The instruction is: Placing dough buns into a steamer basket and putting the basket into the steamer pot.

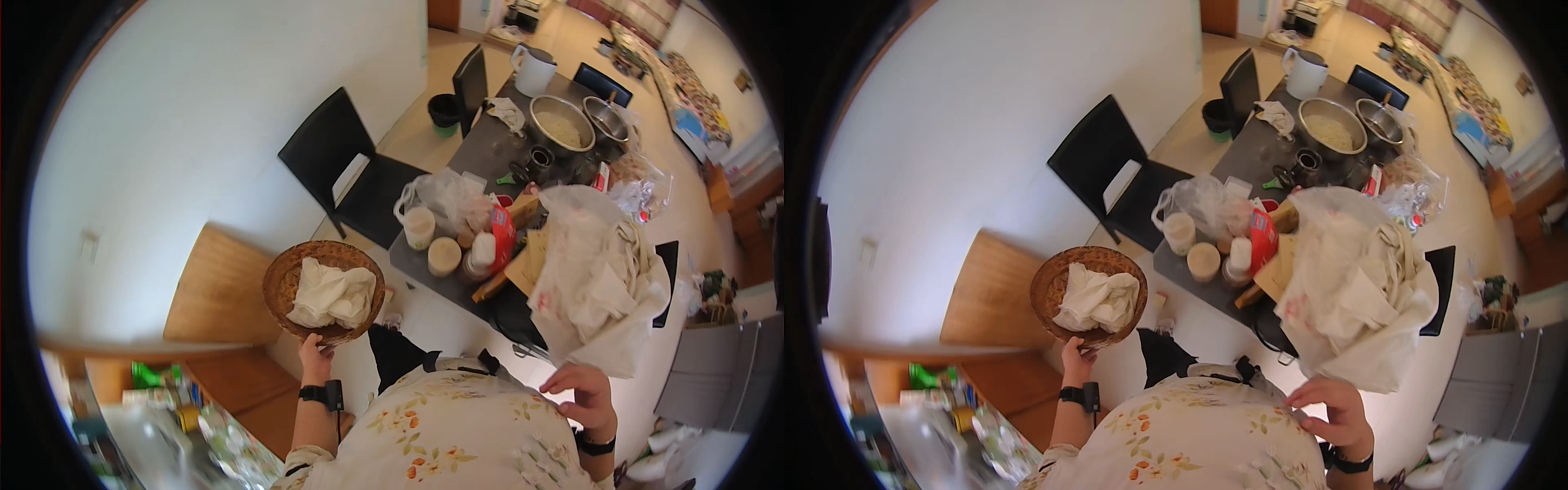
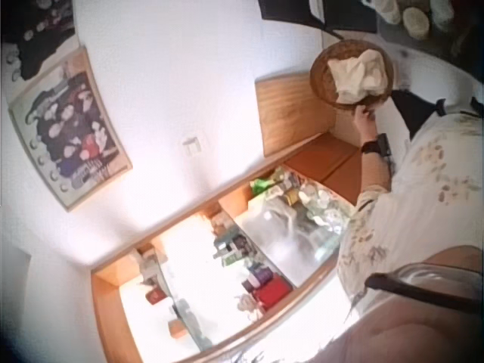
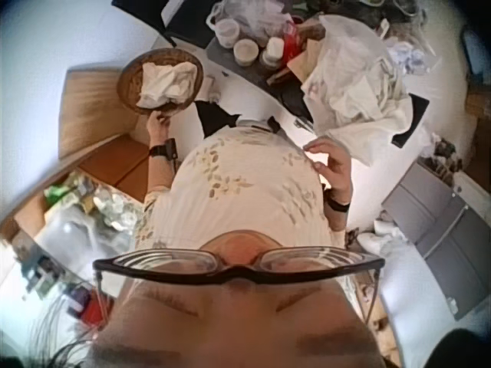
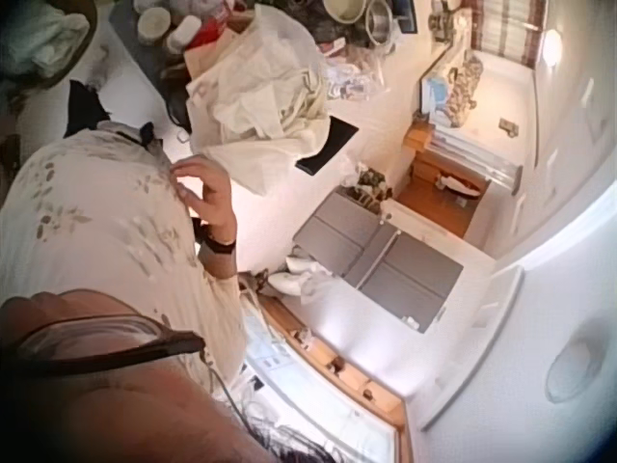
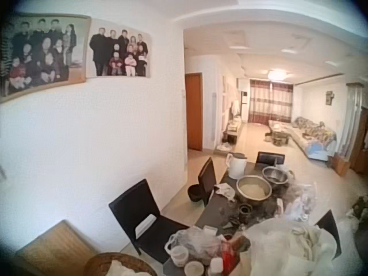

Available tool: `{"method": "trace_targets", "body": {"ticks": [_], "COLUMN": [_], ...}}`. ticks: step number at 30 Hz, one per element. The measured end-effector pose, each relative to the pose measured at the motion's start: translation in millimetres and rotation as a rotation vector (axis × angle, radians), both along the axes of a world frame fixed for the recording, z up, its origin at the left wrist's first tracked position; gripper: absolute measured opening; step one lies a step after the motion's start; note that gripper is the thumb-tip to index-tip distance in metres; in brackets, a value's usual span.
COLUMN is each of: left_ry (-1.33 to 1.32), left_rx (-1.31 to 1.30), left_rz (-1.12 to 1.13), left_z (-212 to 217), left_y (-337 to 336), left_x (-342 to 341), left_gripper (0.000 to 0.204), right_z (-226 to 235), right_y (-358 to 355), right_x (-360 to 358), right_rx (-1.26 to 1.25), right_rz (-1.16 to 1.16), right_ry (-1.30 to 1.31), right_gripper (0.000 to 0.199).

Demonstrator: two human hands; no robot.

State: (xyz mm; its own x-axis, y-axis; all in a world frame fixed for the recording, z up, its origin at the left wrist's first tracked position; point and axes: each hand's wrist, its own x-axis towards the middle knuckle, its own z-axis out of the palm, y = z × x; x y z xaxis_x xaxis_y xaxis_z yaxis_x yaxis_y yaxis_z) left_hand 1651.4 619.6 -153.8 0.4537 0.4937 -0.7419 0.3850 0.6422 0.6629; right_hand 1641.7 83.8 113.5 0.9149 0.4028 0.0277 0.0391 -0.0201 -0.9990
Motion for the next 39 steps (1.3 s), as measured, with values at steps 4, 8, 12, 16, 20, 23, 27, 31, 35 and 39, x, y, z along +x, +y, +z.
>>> {"method": "trace_targets", "body": {"ticks": [4, 8, 12, 16, 20, 23, 27, 31, 35, 39], "left_ry": [-0.035, 0.004, -0.005, 0.296, 0.303, 0.383, -0.062, 0.571, -0.217, -0.231], "left_rx": [0.127, 0.046, -0.056, 0.056, 0.08, 0.166, 0.809, 0.018, 0.155, -0.073], "left_rz": [-0.208, -0.407, -0.569, -0.705, -0.875, -1.054, -2.495, -1.94, -3.077, -2.713], "left_z": [-51.9, -49.2, -94.2, -112.1, -163.7, -163.3, -206.1, -227.3, -154.6, 28.1], "left_y": [33.6, 47.7, 68.4, 75.6, 87.0, 60.6, 58.3, -25.4, -189.6, -342.8], "left_x": [134.4, 252.6, 320.2, 336.0, 292.9, 243.1, 193.8, 165.8, 132.3, 5.2], "left_gripper": [0.057, 0.075, 0.078, 0.079, 0.069, 0.06, 0.068, 0.054, 0.045, 0.028], "right_z": [22.1, 66.3, 82.0, 80.8, 74.4, 78.2, 82.2, 79.2, 73.0, 52.5], "right_y": [74.6, 127.9, 168.7, 194.4, 202.8, 210.2, 207.3, 200.8, 193.0, 174.2], "right_x": [-2.1, 13.2, 17.4, 3.2, -29.8, -66.8, -131.4, -203.2, -313.0, -421.5], "right_rx": [-0.011, -0.135, -0.198, -0.171, -0.133, -0.099, -0.179, -0.155, -0.315, -0.33], "right_rz": [-0.41, -0.571, -0.712, -0.756, -0.863, -1.008, -1.109, -1.213, -1.285, -1.491], "right_ry": [0.246, 0.313, 0.343, 0.384, 0.429, 0.427, 0.358, 0.289, 0.126, -0.077], "right_gripper": [0.028, 0.026, 0.026, 0.026, 0.028, 0.028, 0.026, 0.025, 0.024, 0.02]}}
